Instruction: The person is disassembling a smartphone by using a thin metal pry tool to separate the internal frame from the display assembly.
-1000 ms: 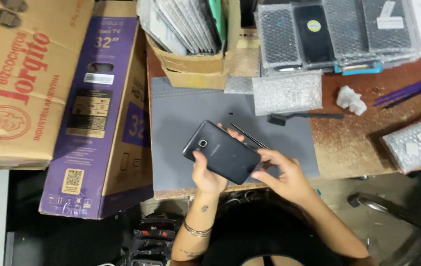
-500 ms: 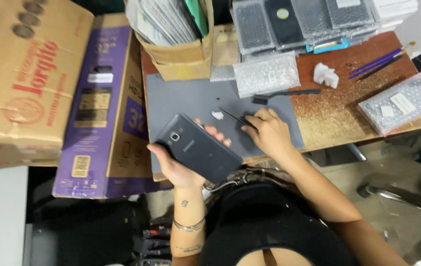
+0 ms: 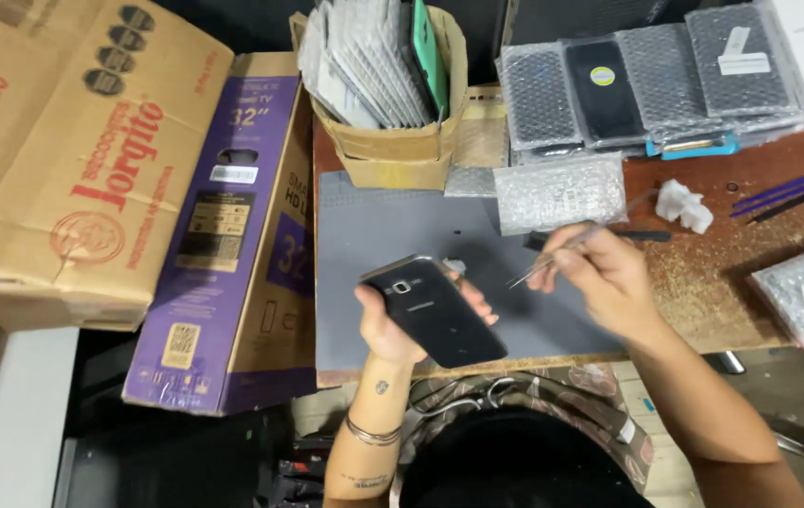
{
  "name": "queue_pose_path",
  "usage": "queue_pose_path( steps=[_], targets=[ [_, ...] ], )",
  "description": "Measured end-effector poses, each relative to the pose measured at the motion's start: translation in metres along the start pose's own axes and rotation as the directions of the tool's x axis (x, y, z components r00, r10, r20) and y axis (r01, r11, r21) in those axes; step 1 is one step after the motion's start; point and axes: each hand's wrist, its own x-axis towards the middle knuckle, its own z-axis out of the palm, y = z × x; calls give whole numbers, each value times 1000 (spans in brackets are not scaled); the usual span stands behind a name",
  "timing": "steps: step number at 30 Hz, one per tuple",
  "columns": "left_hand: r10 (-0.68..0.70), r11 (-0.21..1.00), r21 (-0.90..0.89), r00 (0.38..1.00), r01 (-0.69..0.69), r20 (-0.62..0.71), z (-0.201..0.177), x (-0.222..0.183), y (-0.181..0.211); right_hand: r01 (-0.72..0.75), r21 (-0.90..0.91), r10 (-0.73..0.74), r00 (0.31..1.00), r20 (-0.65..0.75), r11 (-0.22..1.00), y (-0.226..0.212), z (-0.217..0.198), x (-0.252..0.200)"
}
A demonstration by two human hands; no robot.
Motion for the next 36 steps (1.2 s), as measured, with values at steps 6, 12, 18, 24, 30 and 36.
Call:
queue_pose_path(
  steps=[6,12,18,24,30,36],
  targets=[
    [-43,973,218,987,77,-154,-14,47,-18,11,314,41,986,-159,949,31,13,14],
    [0,925,350,920,148,-391,-45,65,-40,107,151,-60,956,-286,983,44,11,12],
    [151,764,618,879,186,-452,-48,69,-43,178,-98,-201,917,-344,979,48,36,10],
    [214,805,585,871,100,-443,-53,66,-47,223,112,-201,963,-182,968,57,36,4],
    [191,849,519,859,98,-474,-47,70,-39,200,133,-187,977,-107,971,60,31,3],
    [164,852,509,862,121,-480,-47,70,-38,195,67,-190,979,-74,979,57,30,0]
  ],
)
